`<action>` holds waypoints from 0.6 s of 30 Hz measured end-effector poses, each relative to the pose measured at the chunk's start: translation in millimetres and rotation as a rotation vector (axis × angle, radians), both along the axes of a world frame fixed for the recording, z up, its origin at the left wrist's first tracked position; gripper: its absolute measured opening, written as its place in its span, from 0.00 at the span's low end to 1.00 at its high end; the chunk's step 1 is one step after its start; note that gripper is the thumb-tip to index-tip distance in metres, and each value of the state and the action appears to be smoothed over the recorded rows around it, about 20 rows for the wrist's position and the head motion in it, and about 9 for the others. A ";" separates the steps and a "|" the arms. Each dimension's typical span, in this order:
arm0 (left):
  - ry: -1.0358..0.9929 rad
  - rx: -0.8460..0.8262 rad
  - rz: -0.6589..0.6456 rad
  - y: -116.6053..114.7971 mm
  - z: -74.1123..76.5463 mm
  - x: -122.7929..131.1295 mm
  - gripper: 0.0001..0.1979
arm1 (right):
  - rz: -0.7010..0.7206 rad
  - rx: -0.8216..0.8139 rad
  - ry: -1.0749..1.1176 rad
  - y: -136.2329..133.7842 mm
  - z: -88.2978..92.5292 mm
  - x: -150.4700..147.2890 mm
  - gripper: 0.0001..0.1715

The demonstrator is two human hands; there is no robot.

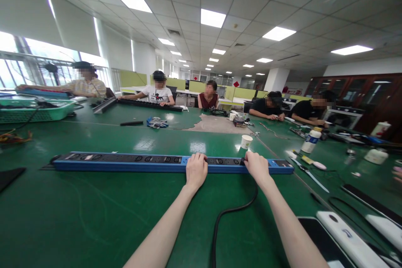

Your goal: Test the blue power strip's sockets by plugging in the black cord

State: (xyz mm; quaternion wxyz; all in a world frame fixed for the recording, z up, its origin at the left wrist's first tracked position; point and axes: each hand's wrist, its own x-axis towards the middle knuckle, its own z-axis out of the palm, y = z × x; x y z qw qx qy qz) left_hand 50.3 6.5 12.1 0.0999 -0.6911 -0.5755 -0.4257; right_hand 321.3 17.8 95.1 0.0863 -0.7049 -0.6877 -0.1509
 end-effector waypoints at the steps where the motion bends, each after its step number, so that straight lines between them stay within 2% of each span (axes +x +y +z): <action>1: -0.001 -0.002 0.000 -0.2 0.1 0.0 0.10 | 0.001 0.002 -0.006 -0.2 -0.2 0.0 0.08; 7: -0.005 -0.004 -0.003 -1.1 1.1 0.3 0.10 | -0.005 0.003 0.086 1.6 1.0 9.2 0.09; 14: 0.000 -0.005 -0.005 -0.8 1.0 0.5 0.11 | -0.037 0.040 0.036 0.5 -6.9 -2.9 0.09; 18: 0.005 0.007 0.000 -0.1 0.2 0.6 0.10 | -0.005 0.029 0.078 0.4 -9.8 -2.6 0.10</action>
